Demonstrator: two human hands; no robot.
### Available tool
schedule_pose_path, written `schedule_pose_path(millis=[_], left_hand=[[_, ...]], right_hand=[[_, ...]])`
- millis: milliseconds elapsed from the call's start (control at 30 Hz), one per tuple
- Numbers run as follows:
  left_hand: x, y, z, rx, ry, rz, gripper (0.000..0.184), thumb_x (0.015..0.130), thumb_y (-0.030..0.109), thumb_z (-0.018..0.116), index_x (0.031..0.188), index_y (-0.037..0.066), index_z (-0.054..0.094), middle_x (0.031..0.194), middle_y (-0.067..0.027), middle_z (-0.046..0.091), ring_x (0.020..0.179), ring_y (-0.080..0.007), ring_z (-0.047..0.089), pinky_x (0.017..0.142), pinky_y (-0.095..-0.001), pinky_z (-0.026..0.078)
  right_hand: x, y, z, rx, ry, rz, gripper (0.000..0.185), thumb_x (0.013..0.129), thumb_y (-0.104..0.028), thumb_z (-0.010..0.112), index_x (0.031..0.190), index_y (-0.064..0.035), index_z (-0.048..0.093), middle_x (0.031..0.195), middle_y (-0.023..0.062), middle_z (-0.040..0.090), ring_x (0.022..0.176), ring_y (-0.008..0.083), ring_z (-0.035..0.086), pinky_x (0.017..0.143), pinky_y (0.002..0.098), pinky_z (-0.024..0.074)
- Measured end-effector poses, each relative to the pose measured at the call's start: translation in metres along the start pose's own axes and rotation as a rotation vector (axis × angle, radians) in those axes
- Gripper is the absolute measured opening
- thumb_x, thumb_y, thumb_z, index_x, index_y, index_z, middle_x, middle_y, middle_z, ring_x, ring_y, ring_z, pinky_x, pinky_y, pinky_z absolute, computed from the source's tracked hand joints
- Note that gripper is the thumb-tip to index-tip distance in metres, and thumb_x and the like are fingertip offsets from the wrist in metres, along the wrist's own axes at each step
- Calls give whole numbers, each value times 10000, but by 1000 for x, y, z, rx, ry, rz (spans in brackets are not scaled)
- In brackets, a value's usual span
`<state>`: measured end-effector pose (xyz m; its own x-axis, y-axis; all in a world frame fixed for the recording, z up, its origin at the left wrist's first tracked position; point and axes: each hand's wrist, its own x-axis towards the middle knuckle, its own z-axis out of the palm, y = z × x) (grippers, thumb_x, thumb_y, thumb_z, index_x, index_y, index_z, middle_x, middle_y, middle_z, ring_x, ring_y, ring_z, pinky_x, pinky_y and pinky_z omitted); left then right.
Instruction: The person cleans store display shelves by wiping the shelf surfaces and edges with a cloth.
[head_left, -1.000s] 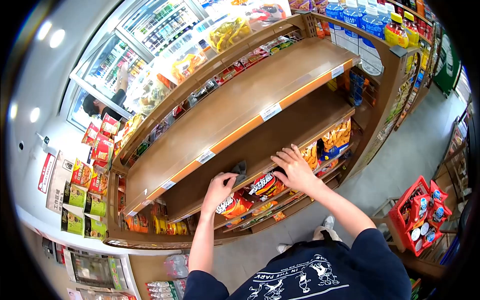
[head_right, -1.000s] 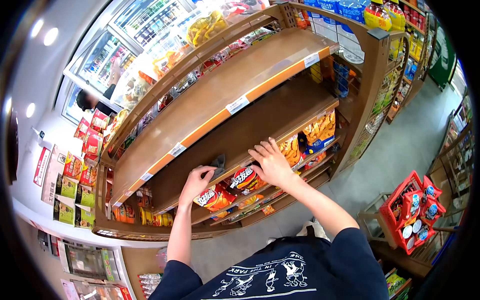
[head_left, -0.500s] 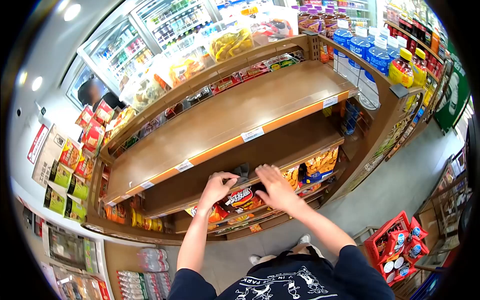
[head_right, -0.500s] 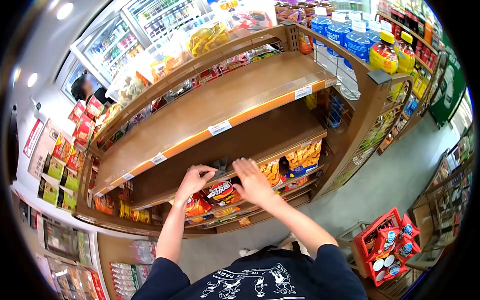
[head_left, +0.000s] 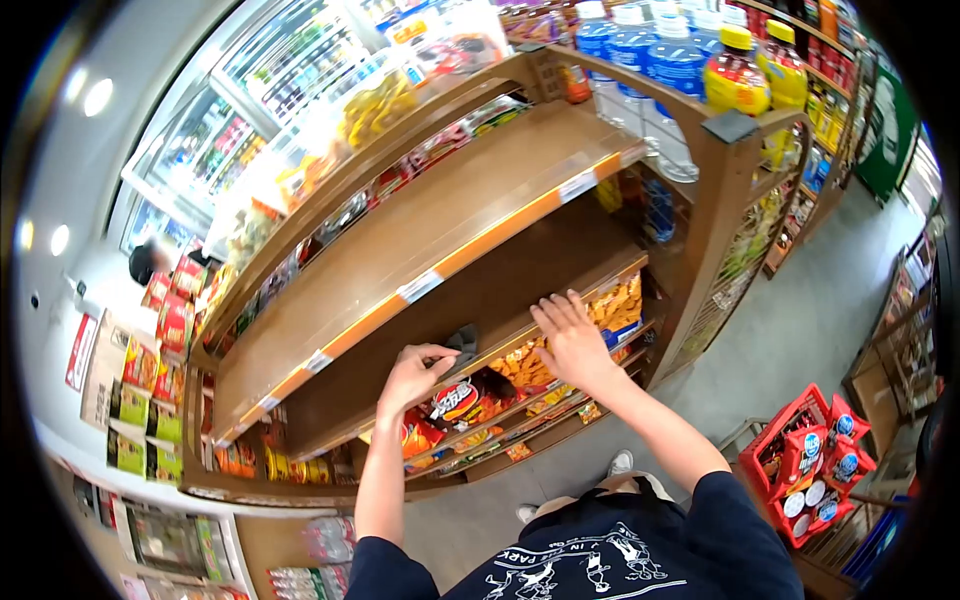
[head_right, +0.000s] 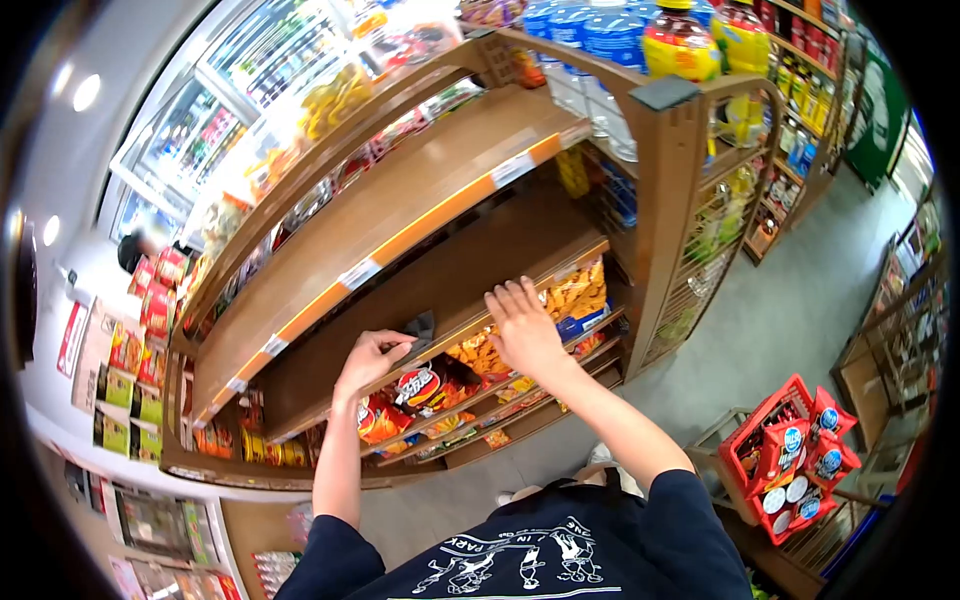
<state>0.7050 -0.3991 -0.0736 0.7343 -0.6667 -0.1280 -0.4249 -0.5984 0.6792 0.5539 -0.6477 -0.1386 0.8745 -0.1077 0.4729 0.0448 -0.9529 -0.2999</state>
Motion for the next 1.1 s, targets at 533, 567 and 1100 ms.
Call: schedule_pose_path(millis=[533, 567, 1100], left_hand=[[48, 55, 62, -36, 107, 189, 210, 913, 127, 655, 1046, -24, 714, 814, -69, 716, 706, -77, 581, 651, -258, 471], [48, 57, 61, -11, 82, 135, 212, 900, 132, 659, 1042, -14, 716, 861, -112, 725, 762, -132, 632, 712, -280, 493], [130, 126, 115, 25, -95, 404, 184, 908, 93, 643, 1009, -49, 700, 765, -97, 716, 621, -99, 621, 602, -271, 494]], right_hand=[[0, 63, -45, 1, 96, 144, 717, 825, -337, 704, 1356, 83, 464, 1420, 239, 470, 1405, 347, 353, 1194, 500, 192], [-3, 75, -49, -76, -39, 207, 708, 847, -341, 690, 1367, 80, 458, 1441, 227, 456, 1420, 338, 333, 1203, 504, 161], [-17, 87, -32, -99, 20, 169, 692, 796, -244, 697, 1373, 55, 459, 1455, 215, 434, 1427, 339, 310, 1196, 514, 177]])
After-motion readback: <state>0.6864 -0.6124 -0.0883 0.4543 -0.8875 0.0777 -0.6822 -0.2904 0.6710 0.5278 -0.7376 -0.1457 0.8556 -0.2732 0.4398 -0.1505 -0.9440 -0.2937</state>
